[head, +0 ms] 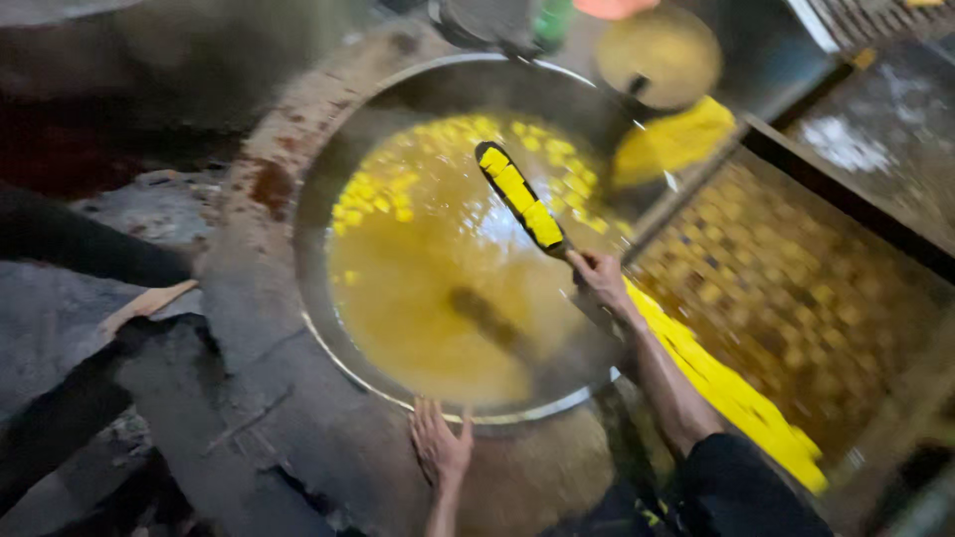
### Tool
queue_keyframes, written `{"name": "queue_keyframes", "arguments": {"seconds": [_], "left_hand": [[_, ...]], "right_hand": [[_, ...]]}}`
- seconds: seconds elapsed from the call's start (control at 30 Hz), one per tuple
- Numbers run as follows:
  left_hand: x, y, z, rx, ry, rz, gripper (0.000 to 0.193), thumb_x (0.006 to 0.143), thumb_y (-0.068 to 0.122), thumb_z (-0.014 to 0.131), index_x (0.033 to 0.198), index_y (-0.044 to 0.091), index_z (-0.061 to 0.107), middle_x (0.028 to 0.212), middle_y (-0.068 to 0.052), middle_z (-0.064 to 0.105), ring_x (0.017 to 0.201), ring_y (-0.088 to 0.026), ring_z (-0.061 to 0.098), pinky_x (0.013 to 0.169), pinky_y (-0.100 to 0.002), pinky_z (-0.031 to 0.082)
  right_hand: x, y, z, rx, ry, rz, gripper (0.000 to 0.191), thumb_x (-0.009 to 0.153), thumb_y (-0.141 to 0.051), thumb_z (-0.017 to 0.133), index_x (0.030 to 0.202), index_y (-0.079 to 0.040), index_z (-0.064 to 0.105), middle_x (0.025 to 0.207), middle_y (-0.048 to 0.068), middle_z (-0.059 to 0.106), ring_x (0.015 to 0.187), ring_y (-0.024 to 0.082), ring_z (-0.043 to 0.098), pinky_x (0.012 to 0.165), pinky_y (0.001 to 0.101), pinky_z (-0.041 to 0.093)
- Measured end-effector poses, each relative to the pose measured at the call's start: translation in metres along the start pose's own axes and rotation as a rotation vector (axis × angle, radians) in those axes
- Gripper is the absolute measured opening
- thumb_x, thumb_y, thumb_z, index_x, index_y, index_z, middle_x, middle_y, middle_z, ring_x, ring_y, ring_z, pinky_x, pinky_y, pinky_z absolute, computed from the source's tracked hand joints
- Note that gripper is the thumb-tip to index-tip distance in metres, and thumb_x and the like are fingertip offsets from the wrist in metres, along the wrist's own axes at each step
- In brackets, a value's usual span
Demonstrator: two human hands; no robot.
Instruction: The person uses a slotted spoon to scoop yellow tofu cubes from a large pot of boiling liquid and places them into a woven tray. The person repeatedly scoops and arranges the tofu cubes in the tray.
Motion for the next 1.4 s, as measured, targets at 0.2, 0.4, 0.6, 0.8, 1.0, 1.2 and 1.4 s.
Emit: {"name": "queue_keyframes", "arguments": {"seconds": [0.2,0.4,0.6,0.8,1.0,1.2,1.4], "left_hand": [[-0.015,0.024,-0.002,0.063,-0.019,0.01,0.072,0.088,0.052,0.068,0.139,0.003,0.057,0.151,-0.021,0.05,0.147,-0.038,0.038,0.12,-0.054,0.03],[-0.031,0.048,-0.015,0.098,-0.004,0.038,0.066,0.094,0.048,0.067,0.14,0.002,0.056,0.156,-0.021,0.048,0.149,-0.041,0.037,0.121,-0.055,0.03],[-0.038,0.078,-0.024,0.182,0.05,0.028,0.062,0.093,0.042,0.068,0.141,0.005,0.058,0.152,-0.021,0.048,0.145,-0.041,0.038,0.12,-0.058,0.029],[-0.04,0.162,-0.012,-0.096,0.111,0.121,0.056,0.092,0.036,0.069,0.137,0.004,0.058,0.148,-0.022,0.052,0.139,-0.044,0.043,0.115,-0.057,0.034],[-0.007,0.316,0.031,-0.462,0.022,0.351,0.057,0.095,0.028,0.069,0.143,0.004,0.052,0.144,-0.022,0.055,0.136,-0.039,0.051,0.116,-0.053,0.038],[0.052,0.429,0.101,-0.331,-0.24,0.547,0.048,0.095,0.014,0.059,0.142,0.011,0.056,0.141,-0.013,0.062,0.135,-0.035,0.056,0.116,-0.051,0.043],[0.076,0.477,0.136,0.096,-0.362,1.003,0.036,0.1,0.017,0.054,0.135,0.012,0.058,0.142,-0.009,0.059,0.137,-0.032,0.05,0.116,-0.077,0.015]], "right_hand": [[-0.154,0.094,-0.194,-0.242,0.184,0.062,0.044,0.101,-0.045,0.061,0.099,-0.003,0.073,0.068,0.011,0.067,0.059,0.02,0.061,0.058,0.0372,0.049],[-0.241,0.142,-0.285,-0.546,0.307,0.059,0.046,0.099,-0.047,0.065,0.112,-0.004,0.075,0.089,0.023,0.072,0.082,0.039,0.07,0.07,0.0473,0.053],[-0.241,0.122,-0.28,-0.588,0.365,-0.297,0.042,0.096,-0.035,0.066,0.131,-0.01,0.066,0.121,0.017,0.069,0.105,0.035,0.068,0.085,0.0439,0.056],[-0.258,0.133,-0.27,-0.61,0.302,-0.111,0.039,0.099,-0.024,0.066,0.137,-0.017,0.062,0.115,0.012,0.063,0.1,0.035,0.066,0.08,0.0459,0.055],[-0.259,0.128,-0.265,-0.679,0.255,-0.17,0.039,0.098,-0.027,0.066,0.135,-0.018,0.061,0.109,0.012,0.063,0.094,0.035,0.066,0.072,0.0459,0.055],[-0.309,0.161,-0.315,-0.678,0.437,-0.036,0.038,0.098,-0.026,0.065,0.135,-0.016,0.063,0.11,0.015,0.063,0.094,0.037,0.066,0.075,0.0477,0.054],[-0.367,0.191,-0.316,-0.685,0.41,0.085,0.037,0.095,-0.026,0.066,0.132,-0.017,0.065,0.109,0.014,0.065,0.095,0.038,0.067,0.076,0.0485,0.054]]}}
Point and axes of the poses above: each hand's wrist, its own x-axis towards the middle knuckle, its own z-axis out of the palm, y = z × x, the point moved 9 cm from there along x, towards the middle knuckle
